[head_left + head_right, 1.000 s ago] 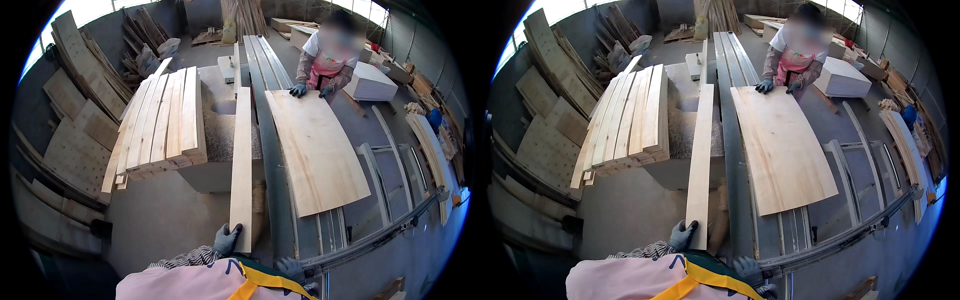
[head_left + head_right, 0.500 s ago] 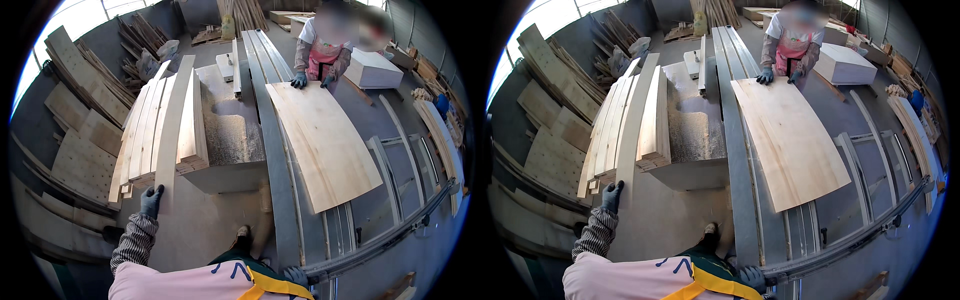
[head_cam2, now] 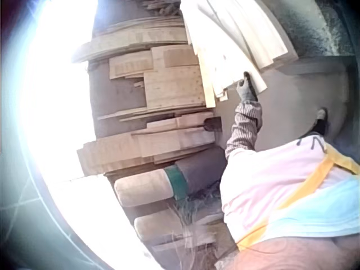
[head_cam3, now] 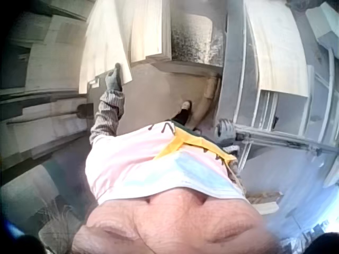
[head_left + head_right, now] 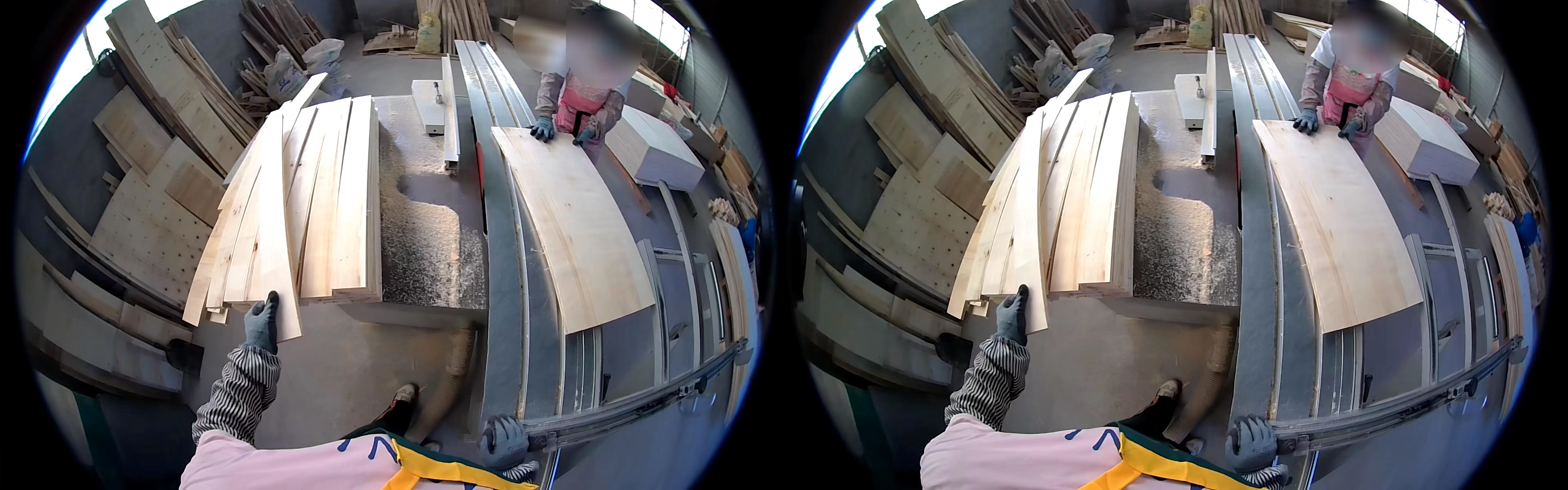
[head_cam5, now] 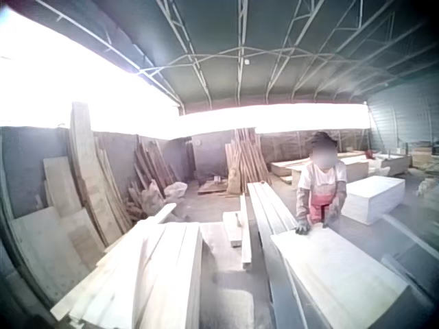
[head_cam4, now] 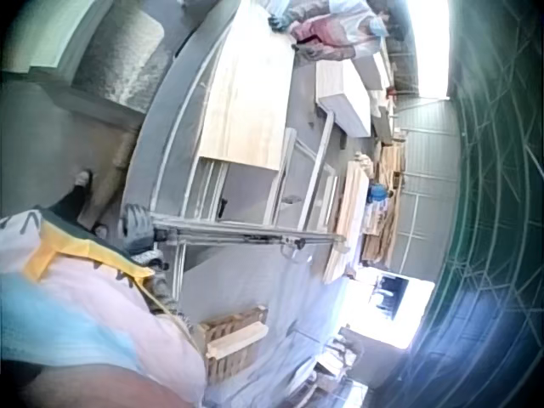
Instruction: The person feeds wooden planks into a table saw and stacks the cut pieces. A coworker assists by guiding the planks through the saw. The person wears gloves and an apron while working in a workshop.
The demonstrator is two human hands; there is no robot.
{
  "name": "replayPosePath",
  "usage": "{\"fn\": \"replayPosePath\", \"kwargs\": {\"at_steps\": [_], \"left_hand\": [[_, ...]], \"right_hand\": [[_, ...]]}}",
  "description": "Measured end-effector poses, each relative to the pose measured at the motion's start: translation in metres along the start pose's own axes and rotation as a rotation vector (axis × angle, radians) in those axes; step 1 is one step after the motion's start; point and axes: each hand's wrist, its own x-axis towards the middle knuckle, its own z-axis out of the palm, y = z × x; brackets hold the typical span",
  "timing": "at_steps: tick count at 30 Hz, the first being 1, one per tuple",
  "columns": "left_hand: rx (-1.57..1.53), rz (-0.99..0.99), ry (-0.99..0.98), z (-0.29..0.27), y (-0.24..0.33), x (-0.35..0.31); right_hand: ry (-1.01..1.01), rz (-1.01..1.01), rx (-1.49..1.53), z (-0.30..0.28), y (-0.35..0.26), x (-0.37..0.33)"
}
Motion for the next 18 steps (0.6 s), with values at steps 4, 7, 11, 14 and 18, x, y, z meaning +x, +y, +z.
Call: {"fn": "replayPosePath", "kwargs": {"at_steps": [4, 7, 11, 14, 18], "left_hand": [[-0.076, -0.07, 0.017, 0.006, 0.004, 0.003], [0.105, -0.029, -0.089, 0.002, 0.013, 0.006], [0.174, -0.134, -0.169, -0.029, 0.019, 0.002], [0.03, -0.246, -0.226, -0.041, 0.017, -0.022], [-0.05, -0.444, -0.459, -0.052, -0.037, -0.05]], "right_hand": [[0.049, 0.03, -0.035, 0.017, 0.018, 0.067], [0.136, 0.036, -0.045, 0.029, 0.037, 0.121], [0.198, 0.012, -0.025, 0.05, 0.066, 0.197], [0.148, 0.082, 0.007, 0.066, 0.088, 0.252], [0.338, 0.0, -0.041, 0.067, 0.073, 0.289]]}}
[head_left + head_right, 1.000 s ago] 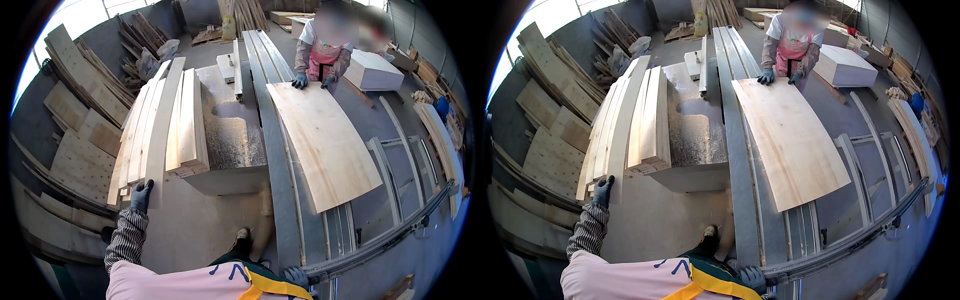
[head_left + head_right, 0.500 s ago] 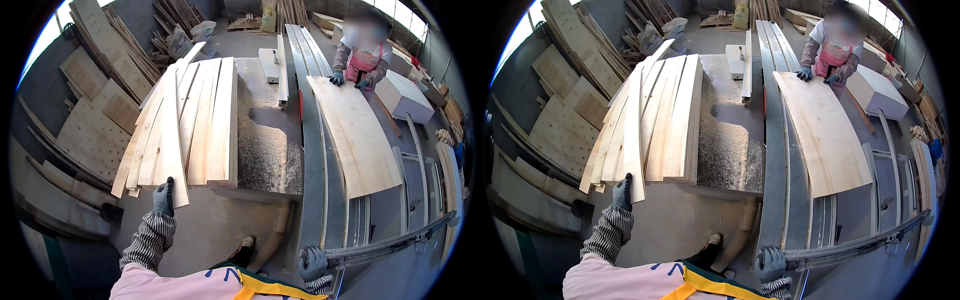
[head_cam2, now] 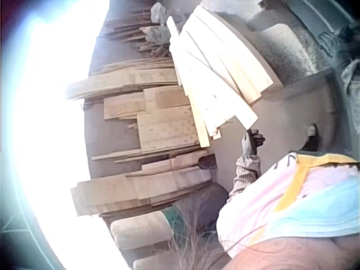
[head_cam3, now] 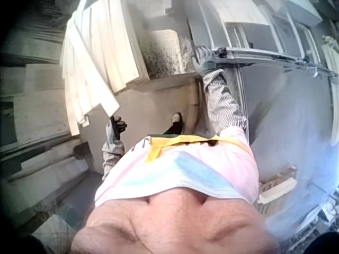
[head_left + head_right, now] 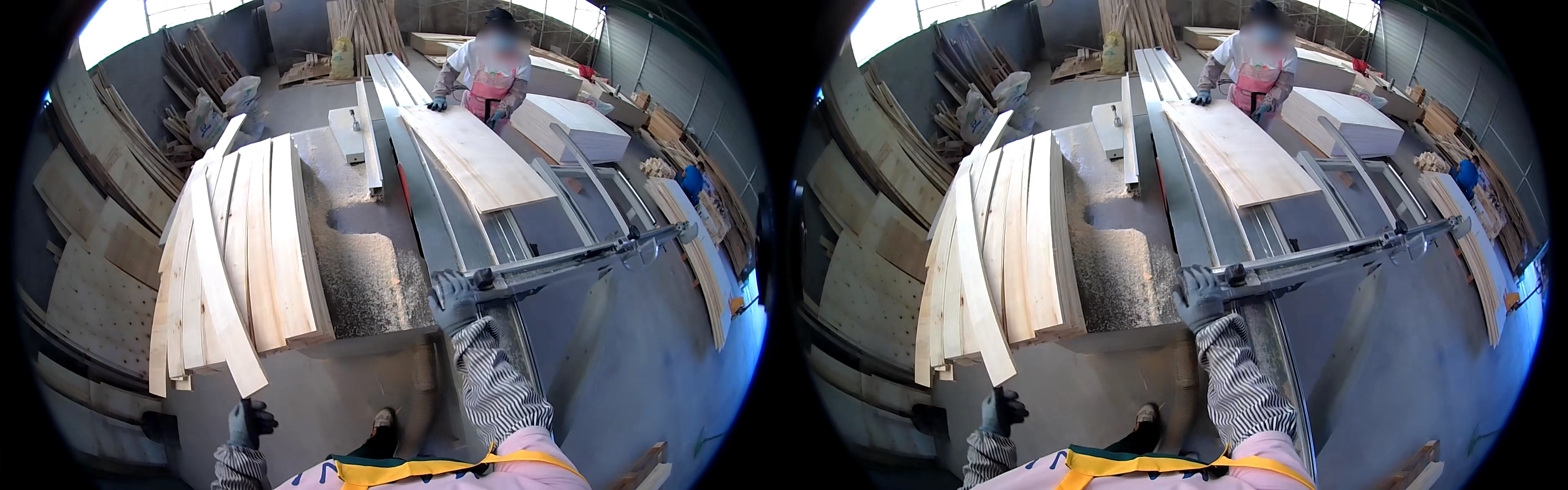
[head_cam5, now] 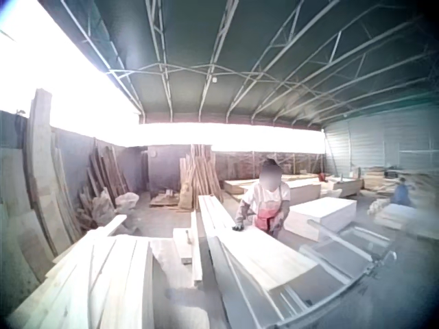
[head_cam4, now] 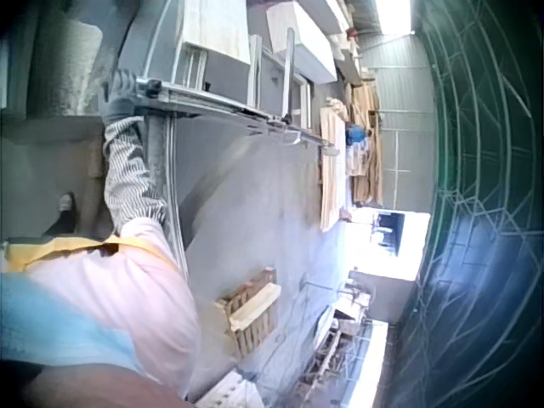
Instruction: The person feeds wooden planks into a table saw and stacks the cut pieces. A coworker assists by guiding the planks through the saw. The person wears gloves and an apron while working in a workshop.
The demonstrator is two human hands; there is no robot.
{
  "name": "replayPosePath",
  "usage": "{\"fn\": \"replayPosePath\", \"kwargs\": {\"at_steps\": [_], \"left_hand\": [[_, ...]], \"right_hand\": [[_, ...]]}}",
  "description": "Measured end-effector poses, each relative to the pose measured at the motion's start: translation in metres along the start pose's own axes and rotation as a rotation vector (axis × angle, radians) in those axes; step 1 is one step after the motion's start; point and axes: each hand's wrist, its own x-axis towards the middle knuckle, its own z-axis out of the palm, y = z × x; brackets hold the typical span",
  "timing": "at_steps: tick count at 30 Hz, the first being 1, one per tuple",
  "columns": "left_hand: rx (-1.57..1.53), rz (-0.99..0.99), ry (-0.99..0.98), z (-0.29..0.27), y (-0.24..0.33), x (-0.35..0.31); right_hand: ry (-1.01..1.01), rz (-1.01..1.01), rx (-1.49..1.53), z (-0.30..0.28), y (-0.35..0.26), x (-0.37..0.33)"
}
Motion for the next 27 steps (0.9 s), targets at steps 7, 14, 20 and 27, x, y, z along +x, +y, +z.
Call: {"fn": "replayPosePath", "kwargs": {"at_steps": [7, 14, 20, 27], "left_hand": [[0.23, -0.305, -0.242, 0.033, -0.093, -0.056], [0.255, -0.233, -0.343, 0.072, -0.106, -0.09], [0.06, -0.229, -0.357, 0.095, -0.111, -0.109], [0.371, -0.066, -0.54, 0.11, -0.137, -0.134]], "right_hand": [[-0.085, 0.096, 0.233, -0.034, -0.095, -0.155], [-0.164, 0.477, 0.242, -0.091, -0.097, -0.303], [-0.062, 0.711, 0.258, -0.131, -0.086, -0.333], [0.027, 0.702, 0.278, -0.154, -0.083, -0.35]]}}
